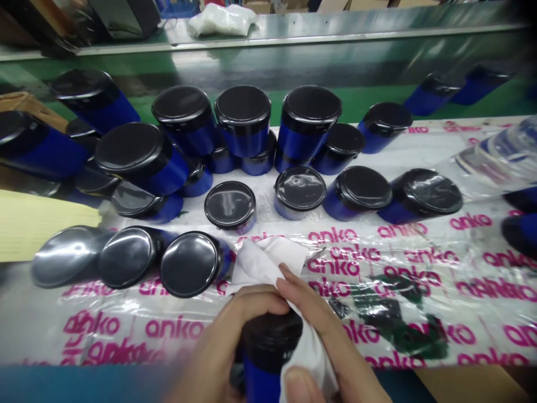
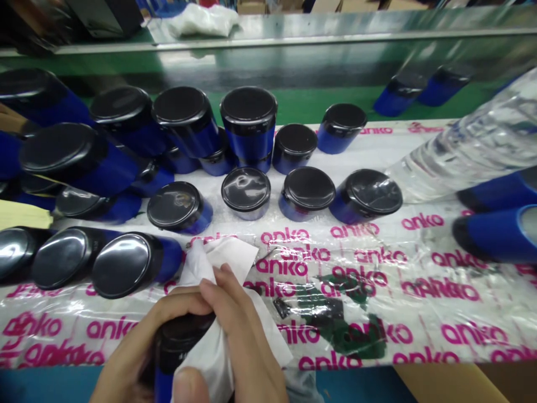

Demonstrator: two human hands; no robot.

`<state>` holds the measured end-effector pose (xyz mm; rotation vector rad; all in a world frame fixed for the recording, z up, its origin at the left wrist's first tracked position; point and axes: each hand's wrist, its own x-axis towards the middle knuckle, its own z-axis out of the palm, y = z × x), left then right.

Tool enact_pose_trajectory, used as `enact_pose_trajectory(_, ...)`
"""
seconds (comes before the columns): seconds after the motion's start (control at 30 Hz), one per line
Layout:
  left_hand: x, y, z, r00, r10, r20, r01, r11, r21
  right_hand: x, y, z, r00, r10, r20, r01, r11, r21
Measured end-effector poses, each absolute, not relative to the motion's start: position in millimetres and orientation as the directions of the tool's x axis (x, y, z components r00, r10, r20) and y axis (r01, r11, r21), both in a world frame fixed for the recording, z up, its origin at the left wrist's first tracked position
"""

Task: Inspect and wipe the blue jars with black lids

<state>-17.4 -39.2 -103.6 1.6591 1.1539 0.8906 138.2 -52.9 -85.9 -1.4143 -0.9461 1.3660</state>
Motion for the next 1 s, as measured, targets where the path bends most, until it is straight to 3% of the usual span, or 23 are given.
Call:
enact_pose_trajectory(0.27,-10,-32,-96,0.332,0.940,0.082,0.285,-0.183,0.941,128,-38,-136,0.045,0.912,-0.408,-0.138,-0.399,-0.907)
enact_pose_trajectory(0.67,-17,-44,-110,0.277,0.954,0.116,0.485,-0.243,0.840,144,-54,-86,0.072,0.980,-0.185,-0.077,-0.179,-0.981)
enact_pose_trajectory(1.0,-17,-45,-108,0.307,0.947,0.100,0.505,-0.250,0.826,143,-50,-91,0.037,0.985,-0.167,-0.094,-0.163,-0.982)
